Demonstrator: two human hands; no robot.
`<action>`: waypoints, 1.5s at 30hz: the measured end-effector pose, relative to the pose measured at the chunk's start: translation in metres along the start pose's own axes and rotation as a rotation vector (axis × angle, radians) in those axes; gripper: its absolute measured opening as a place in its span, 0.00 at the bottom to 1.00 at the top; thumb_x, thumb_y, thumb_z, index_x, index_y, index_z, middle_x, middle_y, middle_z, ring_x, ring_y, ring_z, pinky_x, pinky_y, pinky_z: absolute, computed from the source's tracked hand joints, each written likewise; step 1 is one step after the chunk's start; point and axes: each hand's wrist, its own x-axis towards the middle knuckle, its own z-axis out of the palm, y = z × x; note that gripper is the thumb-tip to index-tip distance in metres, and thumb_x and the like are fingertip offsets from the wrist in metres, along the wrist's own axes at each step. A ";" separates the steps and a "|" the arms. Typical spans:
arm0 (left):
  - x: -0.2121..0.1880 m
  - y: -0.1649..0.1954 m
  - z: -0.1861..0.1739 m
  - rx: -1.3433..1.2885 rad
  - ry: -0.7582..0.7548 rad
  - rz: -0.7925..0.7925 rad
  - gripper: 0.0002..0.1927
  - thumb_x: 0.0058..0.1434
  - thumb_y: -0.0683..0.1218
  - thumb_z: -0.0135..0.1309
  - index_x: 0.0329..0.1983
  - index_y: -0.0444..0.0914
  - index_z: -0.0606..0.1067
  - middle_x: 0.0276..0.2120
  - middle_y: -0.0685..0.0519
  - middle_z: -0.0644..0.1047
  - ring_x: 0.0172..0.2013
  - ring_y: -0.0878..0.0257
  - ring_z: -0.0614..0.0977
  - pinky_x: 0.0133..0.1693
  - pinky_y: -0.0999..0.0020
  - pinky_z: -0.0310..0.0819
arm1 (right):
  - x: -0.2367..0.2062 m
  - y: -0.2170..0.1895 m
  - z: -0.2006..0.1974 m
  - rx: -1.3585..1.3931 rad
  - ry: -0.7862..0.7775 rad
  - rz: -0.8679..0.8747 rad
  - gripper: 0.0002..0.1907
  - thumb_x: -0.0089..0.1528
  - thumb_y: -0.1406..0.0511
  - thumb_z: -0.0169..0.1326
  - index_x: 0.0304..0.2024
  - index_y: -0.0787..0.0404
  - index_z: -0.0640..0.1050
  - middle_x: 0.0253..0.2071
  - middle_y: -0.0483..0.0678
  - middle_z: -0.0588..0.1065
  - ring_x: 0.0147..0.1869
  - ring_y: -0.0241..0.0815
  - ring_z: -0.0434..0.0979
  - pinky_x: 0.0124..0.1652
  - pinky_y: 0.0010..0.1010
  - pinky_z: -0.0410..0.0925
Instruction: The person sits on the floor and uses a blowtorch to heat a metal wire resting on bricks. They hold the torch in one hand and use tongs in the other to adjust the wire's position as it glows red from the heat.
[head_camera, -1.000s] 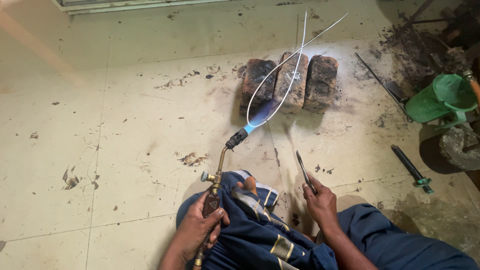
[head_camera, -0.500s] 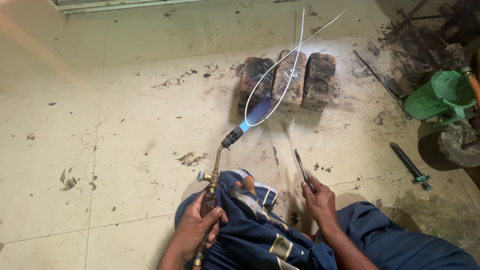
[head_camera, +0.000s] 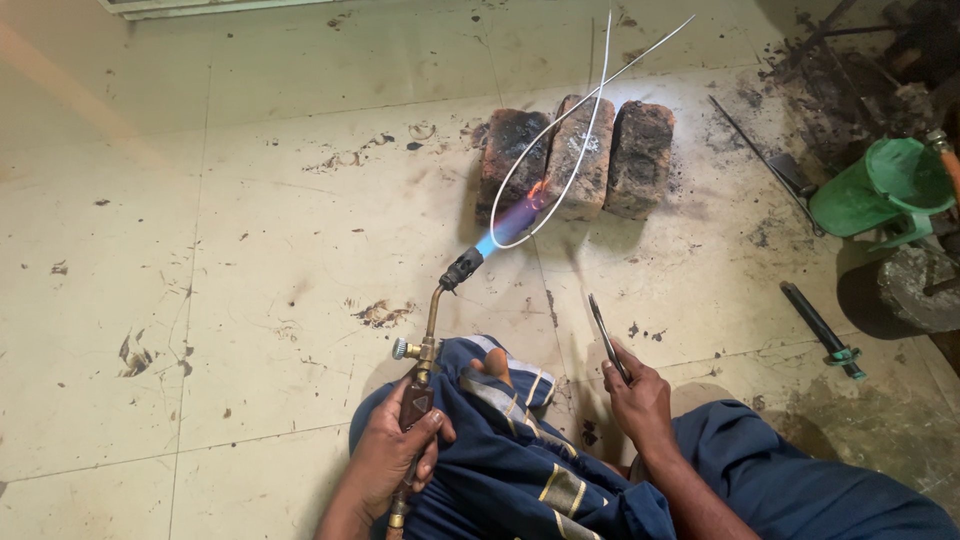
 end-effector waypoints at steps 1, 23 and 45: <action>0.000 0.000 0.000 0.008 -0.007 0.007 0.29 0.62 0.43 0.55 0.66 0.40 0.62 0.26 0.47 0.78 0.11 0.69 0.69 0.11 0.74 0.63 | -0.001 0.000 0.000 -0.001 -0.002 0.004 0.24 0.65 0.57 0.55 0.65 0.45 0.75 0.25 0.49 0.80 0.24 0.37 0.75 0.31 0.37 0.72; 0.008 0.003 -0.005 0.044 -0.069 -0.031 0.30 0.63 0.41 0.52 0.69 0.41 0.61 0.25 0.48 0.78 0.11 0.70 0.68 0.11 0.74 0.63 | 0.002 -0.001 0.006 -0.022 -0.036 0.041 0.24 0.66 0.57 0.54 0.66 0.43 0.74 0.22 0.48 0.78 0.22 0.36 0.70 0.28 0.37 0.69; 0.018 0.006 -0.012 0.054 -0.097 -0.036 0.34 0.63 0.42 0.54 0.72 0.42 0.59 0.26 0.49 0.79 0.12 0.71 0.69 0.12 0.76 0.65 | 0.008 -0.001 0.018 -0.046 -0.052 0.059 0.24 0.66 0.56 0.53 0.66 0.40 0.73 0.25 0.45 0.79 0.21 0.36 0.69 0.26 0.38 0.70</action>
